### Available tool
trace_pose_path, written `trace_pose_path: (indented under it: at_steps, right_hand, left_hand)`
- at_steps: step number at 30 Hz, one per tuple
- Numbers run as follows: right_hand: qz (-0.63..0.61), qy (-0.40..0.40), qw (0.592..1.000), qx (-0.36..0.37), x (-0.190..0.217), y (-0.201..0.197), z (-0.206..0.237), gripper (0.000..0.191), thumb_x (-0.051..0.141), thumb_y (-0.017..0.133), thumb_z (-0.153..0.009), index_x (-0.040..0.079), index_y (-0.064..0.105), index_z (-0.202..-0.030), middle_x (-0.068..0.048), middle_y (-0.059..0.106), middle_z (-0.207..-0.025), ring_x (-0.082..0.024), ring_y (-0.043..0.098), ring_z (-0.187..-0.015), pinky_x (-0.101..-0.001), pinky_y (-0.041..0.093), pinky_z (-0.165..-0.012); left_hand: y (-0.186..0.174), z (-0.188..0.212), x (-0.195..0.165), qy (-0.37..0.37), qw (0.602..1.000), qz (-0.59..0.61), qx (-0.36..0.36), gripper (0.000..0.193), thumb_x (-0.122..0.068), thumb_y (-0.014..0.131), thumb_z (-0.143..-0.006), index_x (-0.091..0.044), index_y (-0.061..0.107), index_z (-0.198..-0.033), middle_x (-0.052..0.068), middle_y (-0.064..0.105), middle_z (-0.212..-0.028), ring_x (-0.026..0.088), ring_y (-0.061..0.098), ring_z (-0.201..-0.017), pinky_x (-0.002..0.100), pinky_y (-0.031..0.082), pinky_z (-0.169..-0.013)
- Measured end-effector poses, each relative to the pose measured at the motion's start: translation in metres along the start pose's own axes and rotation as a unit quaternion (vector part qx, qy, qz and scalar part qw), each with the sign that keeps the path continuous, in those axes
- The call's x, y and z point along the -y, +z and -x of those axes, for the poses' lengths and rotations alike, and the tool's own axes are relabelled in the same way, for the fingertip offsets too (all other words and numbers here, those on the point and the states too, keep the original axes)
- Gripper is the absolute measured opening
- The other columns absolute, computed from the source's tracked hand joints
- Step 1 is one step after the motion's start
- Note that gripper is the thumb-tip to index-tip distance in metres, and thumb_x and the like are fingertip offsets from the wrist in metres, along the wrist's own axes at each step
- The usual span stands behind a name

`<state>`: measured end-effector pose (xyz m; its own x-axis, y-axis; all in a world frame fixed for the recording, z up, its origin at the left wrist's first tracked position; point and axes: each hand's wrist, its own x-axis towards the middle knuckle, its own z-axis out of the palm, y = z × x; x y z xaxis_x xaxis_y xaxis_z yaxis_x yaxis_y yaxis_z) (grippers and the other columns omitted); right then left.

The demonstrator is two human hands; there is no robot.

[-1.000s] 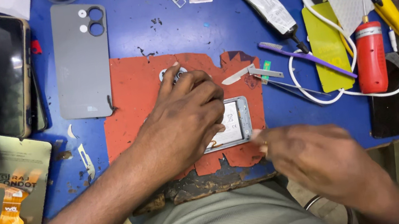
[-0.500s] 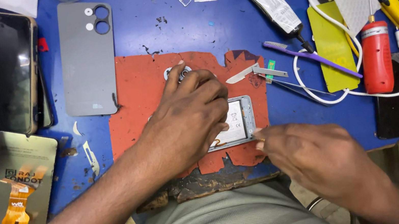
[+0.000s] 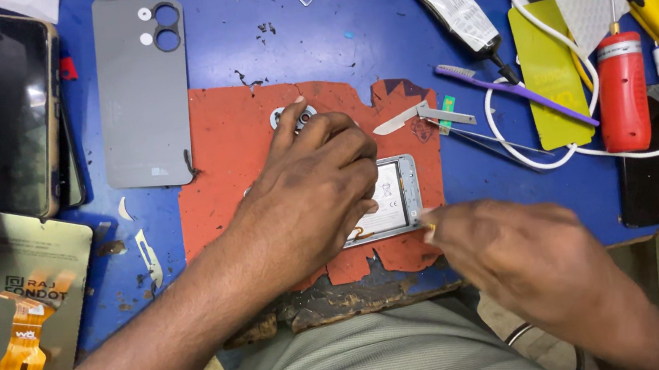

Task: The person reassembles a smartphone by placing the back cover onto the chassis, aligning and pressing the edges, and using a screwdriver to fasten screws. They also handle a camera module and other internal components during the process.

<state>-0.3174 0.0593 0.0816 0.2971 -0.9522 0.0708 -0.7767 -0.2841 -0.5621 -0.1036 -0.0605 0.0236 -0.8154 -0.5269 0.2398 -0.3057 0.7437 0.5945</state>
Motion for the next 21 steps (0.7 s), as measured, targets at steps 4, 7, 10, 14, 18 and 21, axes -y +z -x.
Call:
trace_pose_path:
  at_steps: [4,7,10,14,18,21]
  right_hand:
    - [-0.003,-0.005,1.000,-0.020,0.0037,0.0016,-0.0021,0.026,0.010,0.079,-0.086,0.002,0.058,-0.101,-0.011,0.075,-0.098,-0.027,0.077,-0.085,-0.0364,0.062,-0.071]
    - [-0.021,-0.034,0.999,0.002,0.0045,-0.0014,-0.0025,0.023,0.004,0.074,-0.084,0.005,0.062,-0.104,-0.011,0.076,-0.102,-0.028,0.078,-0.091,-0.0369,0.064,-0.076]
    - [0.066,0.079,0.995,0.014,0.0039,0.0001,-0.0018,0.033,0.021,0.084,-0.086,0.005,0.066,-0.109,-0.005,0.076,-0.088,-0.023,0.076,-0.076,-0.0374,0.058,-0.065]
    - [-0.007,-0.050,0.999,-0.015,0.0010,0.0001,0.0006,0.030,0.005,0.076,-0.082,0.004,0.061,-0.108,-0.011,0.074,-0.098,-0.027,0.075,-0.086,-0.0351,0.061,-0.072]
    - [0.063,0.037,0.997,-0.001,0.0017,0.0042,0.0002,0.031,0.017,0.082,-0.087,0.007,0.062,-0.109,-0.006,0.075,-0.092,-0.023,0.075,-0.079,-0.0359,0.058,-0.068]
    - [0.029,0.018,0.999,-0.004,0.0029,0.0044,-0.0010,0.029,0.012,0.080,-0.086,0.006,0.062,-0.108,-0.007,0.076,-0.098,-0.024,0.076,-0.085,-0.0348,0.060,-0.073]
  left_hand:
    - [-0.0007,0.0000,0.0009,0.002,1.000,-0.001,0.006,0.024,-0.018,0.078,-0.080,-0.002,0.073,-0.098,0.008,0.062,-0.112,0.028,0.051,-0.124,0.064,0.026,-0.116]
    - [-0.0010,0.0002,0.0006,-0.004,1.000,0.002,0.011,0.025,-0.018,0.078,-0.080,-0.002,0.073,-0.098,0.008,0.062,-0.112,0.028,0.051,-0.123,0.064,0.026,-0.117]
    - [-0.0003,-0.0001,-0.0004,-0.003,1.000,0.006,0.008,0.026,-0.018,0.078,-0.079,-0.002,0.073,-0.099,0.008,0.063,-0.113,0.028,0.052,-0.123,0.065,0.026,-0.117]
    - [-0.0004,0.0000,0.0002,-0.009,1.000,0.005,0.010,0.024,-0.017,0.078,-0.080,-0.003,0.074,-0.098,0.008,0.063,-0.114,0.028,0.052,-0.123,0.065,0.026,-0.116]
    - [-0.0009,0.0001,0.0000,-0.003,1.000,0.006,0.003,0.025,-0.018,0.078,-0.080,-0.002,0.074,-0.099,0.008,0.063,-0.113,0.028,0.052,-0.123,0.065,0.027,-0.116]
    - [-0.0019,-0.0001,0.0003,-0.008,1.000,0.003,0.011,0.024,-0.018,0.078,-0.079,-0.002,0.074,-0.097,0.008,0.063,-0.113,0.028,0.053,-0.122,0.065,0.027,-0.116]
